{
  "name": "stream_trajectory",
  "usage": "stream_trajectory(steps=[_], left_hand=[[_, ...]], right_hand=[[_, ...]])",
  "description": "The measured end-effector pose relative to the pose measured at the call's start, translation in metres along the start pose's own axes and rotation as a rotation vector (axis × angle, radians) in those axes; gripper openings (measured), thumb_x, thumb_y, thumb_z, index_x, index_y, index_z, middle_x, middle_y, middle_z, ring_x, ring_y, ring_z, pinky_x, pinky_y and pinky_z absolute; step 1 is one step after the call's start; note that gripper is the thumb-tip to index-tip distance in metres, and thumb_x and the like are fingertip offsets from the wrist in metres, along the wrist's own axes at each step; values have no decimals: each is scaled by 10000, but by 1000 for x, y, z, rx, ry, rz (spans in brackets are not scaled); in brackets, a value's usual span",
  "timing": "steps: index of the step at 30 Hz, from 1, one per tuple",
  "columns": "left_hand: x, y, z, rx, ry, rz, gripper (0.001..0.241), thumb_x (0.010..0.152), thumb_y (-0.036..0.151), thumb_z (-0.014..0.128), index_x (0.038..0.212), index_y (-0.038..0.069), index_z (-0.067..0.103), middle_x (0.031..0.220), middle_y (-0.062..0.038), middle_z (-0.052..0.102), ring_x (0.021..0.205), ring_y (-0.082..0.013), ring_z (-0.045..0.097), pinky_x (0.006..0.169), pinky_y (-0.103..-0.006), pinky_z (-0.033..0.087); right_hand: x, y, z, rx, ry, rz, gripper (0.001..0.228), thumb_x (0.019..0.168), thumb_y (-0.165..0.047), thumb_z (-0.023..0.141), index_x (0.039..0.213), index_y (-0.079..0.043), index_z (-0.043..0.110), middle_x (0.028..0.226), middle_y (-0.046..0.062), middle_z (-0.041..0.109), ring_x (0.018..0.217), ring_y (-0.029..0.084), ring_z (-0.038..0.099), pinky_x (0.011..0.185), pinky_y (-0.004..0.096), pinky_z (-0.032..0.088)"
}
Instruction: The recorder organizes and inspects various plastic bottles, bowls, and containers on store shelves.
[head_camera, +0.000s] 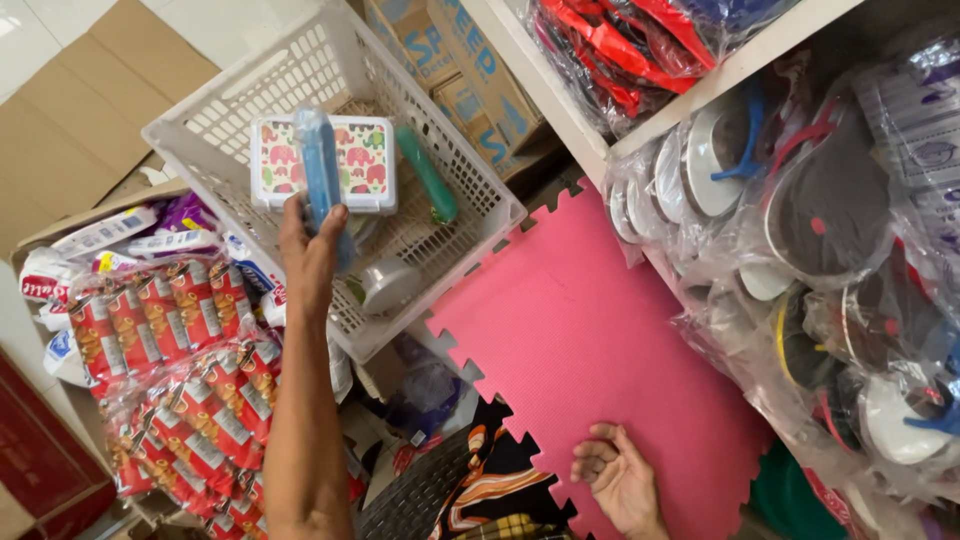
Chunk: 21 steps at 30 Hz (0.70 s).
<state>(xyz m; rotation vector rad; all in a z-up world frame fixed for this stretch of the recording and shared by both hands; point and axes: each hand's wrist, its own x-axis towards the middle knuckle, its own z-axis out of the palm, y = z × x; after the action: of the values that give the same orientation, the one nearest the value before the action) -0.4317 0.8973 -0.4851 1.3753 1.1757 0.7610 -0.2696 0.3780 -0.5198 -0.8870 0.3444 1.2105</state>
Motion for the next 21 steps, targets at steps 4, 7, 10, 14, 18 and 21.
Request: stream_trajectory(steps=[4,7,10,14,18,21], left_hand=[[-33,15,-7,10,43,-44,434,948,286,714,1292,65,568,1041,-108,668,902,-214,671,774,-378,587],[-58,7,-6,-135,26,-5,435,940,280,744,1269,45,582,1048,-108,695,944,-218,693,853,-405,610],[-103,28,17,-524,-47,-256,503,882,273,715,1316,80,548,1023,-102,686,814,-264,670,723,-482,586],[-161,30,58,-805,-203,-472,634,824,292,699,1405,159,484,1084,-58,677,915,-222,703,799,-462,632],[-198,21,79,-983,-323,-484,593,889,258,734,1396,52,504,1111,-151,686,995,-283,708,867,-463,621],[-209,15,81,-1034,-324,-512,574,904,243,752,1376,24,510,1136,-145,681,1021,-270,690,882,-453,599]], right_hand=[[0,-3,18,-121,88,-21,447,1088,-334,341,1182,17,602,954,244,742,833,330,728,733,482,585],[-2,-8,65,-287,50,-120,371,1057,-259,432,1198,40,600,988,243,732,869,327,726,759,491,591],[11,-8,106,-513,-53,-265,349,1001,-211,540,1236,41,592,1045,234,723,919,322,730,822,484,603],[21,-5,192,-777,-128,-364,439,917,-192,630,1293,20,552,1147,189,694,1027,278,710,929,453,584],[29,5,230,-1008,-218,-463,544,877,-153,715,1348,25,510,1197,135,663,1085,214,684,949,392,580],[27,7,234,-1096,-185,-498,537,866,-124,753,1335,31,543,1133,137,699,1016,190,706,875,350,606]])
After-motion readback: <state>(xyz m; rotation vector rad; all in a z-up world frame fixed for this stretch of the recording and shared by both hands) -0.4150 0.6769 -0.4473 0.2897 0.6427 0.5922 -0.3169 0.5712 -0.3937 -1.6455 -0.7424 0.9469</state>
